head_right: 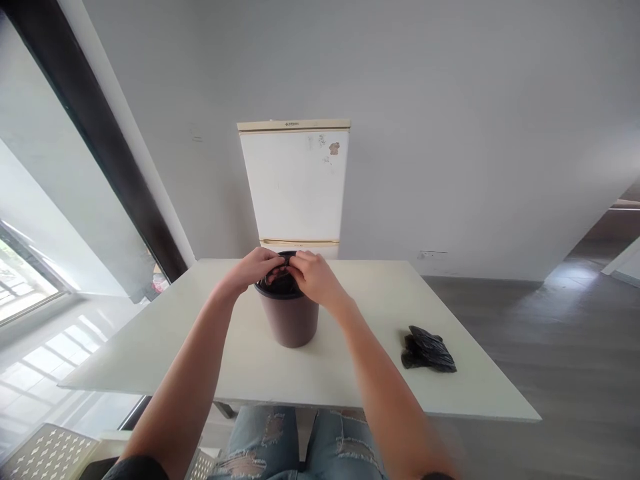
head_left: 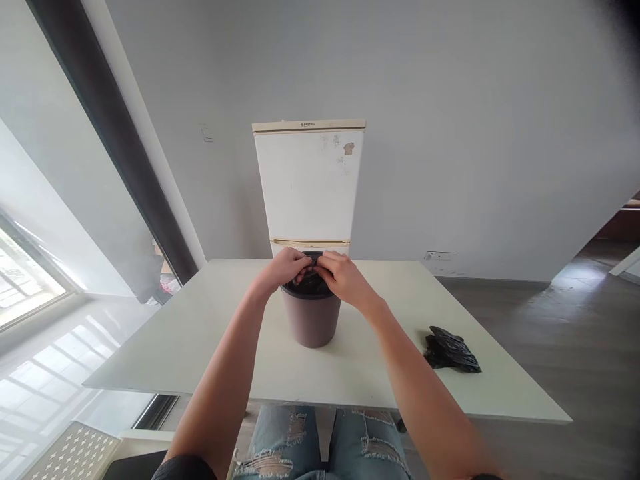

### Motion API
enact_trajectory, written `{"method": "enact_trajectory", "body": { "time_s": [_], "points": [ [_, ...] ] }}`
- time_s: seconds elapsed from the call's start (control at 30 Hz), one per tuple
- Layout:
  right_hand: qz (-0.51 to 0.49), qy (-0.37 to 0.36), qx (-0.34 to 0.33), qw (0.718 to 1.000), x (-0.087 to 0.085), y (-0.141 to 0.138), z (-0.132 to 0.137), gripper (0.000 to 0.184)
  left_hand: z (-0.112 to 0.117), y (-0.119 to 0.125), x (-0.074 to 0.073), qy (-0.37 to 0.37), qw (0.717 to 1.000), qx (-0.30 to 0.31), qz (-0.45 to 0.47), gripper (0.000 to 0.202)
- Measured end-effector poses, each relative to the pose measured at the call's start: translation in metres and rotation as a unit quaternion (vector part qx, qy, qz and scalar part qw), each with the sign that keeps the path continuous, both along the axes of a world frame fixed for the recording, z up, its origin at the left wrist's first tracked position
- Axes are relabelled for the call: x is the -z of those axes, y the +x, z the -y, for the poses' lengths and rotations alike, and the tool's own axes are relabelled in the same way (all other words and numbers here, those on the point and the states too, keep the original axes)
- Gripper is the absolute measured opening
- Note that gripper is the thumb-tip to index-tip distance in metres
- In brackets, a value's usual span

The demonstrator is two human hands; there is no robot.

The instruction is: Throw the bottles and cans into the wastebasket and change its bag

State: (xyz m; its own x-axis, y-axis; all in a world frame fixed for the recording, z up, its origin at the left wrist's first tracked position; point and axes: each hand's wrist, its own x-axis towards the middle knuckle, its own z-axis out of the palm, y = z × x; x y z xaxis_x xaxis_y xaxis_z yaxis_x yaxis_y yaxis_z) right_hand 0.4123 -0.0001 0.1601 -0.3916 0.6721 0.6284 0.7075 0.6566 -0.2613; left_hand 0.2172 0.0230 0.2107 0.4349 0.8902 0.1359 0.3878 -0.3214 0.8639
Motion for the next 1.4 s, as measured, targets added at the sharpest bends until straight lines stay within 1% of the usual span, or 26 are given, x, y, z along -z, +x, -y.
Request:
{"method": "enact_trajectory", "body": {
  "time_s": [0.13, 0.2, 0.27, 0.33, 0.37, 0.47, 0.5, 0.53, 0.6, 0.7, 0.77, 0.83, 0.9, 0.97, 1.07, 1.17, 1.3, 1.4],
  "points": [
    [0.037, 0.060, 0.075, 0.995, 0.003, -0.006, 0.003, 0.018, -0.004, 0.001, 0.007, 0.056, 0.996, -0.063, 0.040, 0.043],
    [0.051, 0.069, 0.092, 0.992, 0.005, -0.011, 0.005, 0.021, -0.006, 0.002, 0.010, 0.050, 0.995, -0.073, 0.055, 0.045],
    [0.053, 0.067, 0.090, 0.992, 0.005, -0.014, 0.006, 0.031, -0.008, 0.003, 0.011, 0.013, 0.997, -0.052, 0.062, 0.046],
    [0.053, 0.063, 0.076, 0.994, 0.003, -0.016, 0.007, 0.040, -0.008, 0.004, 0.010, -0.029, 0.997, -0.018, 0.064, 0.046],
    [0.054, 0.058, 0.066, 0.995, 0.002, -0.016, 0.006, 0.040, -0.007, 0.004, 0.009, -0.043, 0.997, -0.002, 0.061, 0.045],
    [0.059, 0.032, 0.044, 0.997, -0.004, -0.013, 0.003, 0.022, -0.003, 0.003, 0.004, -0.053, 0.997, 0.026, 0.044, 0.042],
    [0.061, 0.024, 0.040, 0.997, -0.005, -0.011, 0.002, 0.021, -0.002, 0.002, 0.003, -0.049, 0.997, 0.031, 0.041, 0.040],
    [0.059, 0.018, 0.038, 0.997, -0.005, -0.010, 0.001, 0.024, -0.001, 0.002, 0.002, -0.043, 0.998, 0.031, 0.039, 0.039],
    [0.035, 0.009, 0.025, 0.999, -0.005, -0.007, -0.001, 0.029, -0.002, 0.001, 0.004, -0.019, 0.999, 0.011, 0.043, 0.040],
    [-0.059, 0.005, 0.016, 0.998, -0.003, -0.005, -0.002, 0.028, -0.011, -0.002, 0.012, 0.031, 0.994, -0.064, 0.079, 0.041],
    [-0.116, -0.004, 0.035, 0.993, -0.001, -0.003, -0.004, 0.024, -0.020, -0.006, 0.021, 0.071, 0.988, -0.098, 0.098, 0.033],
    [-0.142, -0.031, 0.056, 0.988, 0.001, -0.001, -0.007, 0.023, -0.028, -0.011, 0.029, 0.101, 0.983, -0.111, 0.107, 0.025],
    [-0.150, -0.063, 0.068, 0.984, 0.002, 0.001, -0.010, 0.026, -0.034, -0.015, 0.037, 0.115, 0.978, -0.128, 0.120, 0.022],
    [-0.148, -0.086, 0.079, 0.982, 0.002, 0.005, -0.012, 0.030, -0.037, -0.018, 0.043, 0.130, 0.971, -0.158, 0.121, 0.020],
    [-0.151, -0.110, 0.104, 0.977, 0.003, 0.011, -0.011, 0.035, -0.040, -0.024, 0.051, 0.167, 0.960, -0.209, 0.082, 0.017],
    [-0.161, -0.129, 0.117, 0.971, 0.008, 0.019, -0.010, 0.037, -0.043, -0.030, 0.060, 0.177, 0.955, -0.233, 0.053, 0.018],
    [-0.161, -0.116, 0.118, 0.973, 0.014, 0.025, -0.005, 0.036, -0.049, -0.037, 0.066, 0.168, 0.956, -0.236, 0.048, 0.023],
    [-0.156, -0.082, 0.117, 0.978, 0.011, 0.025, 0.002, 0.035, -0.050, -0.038, 0.064, 0.176, 0.954, -0.242, 0.034, 0.020]
  ]
}}
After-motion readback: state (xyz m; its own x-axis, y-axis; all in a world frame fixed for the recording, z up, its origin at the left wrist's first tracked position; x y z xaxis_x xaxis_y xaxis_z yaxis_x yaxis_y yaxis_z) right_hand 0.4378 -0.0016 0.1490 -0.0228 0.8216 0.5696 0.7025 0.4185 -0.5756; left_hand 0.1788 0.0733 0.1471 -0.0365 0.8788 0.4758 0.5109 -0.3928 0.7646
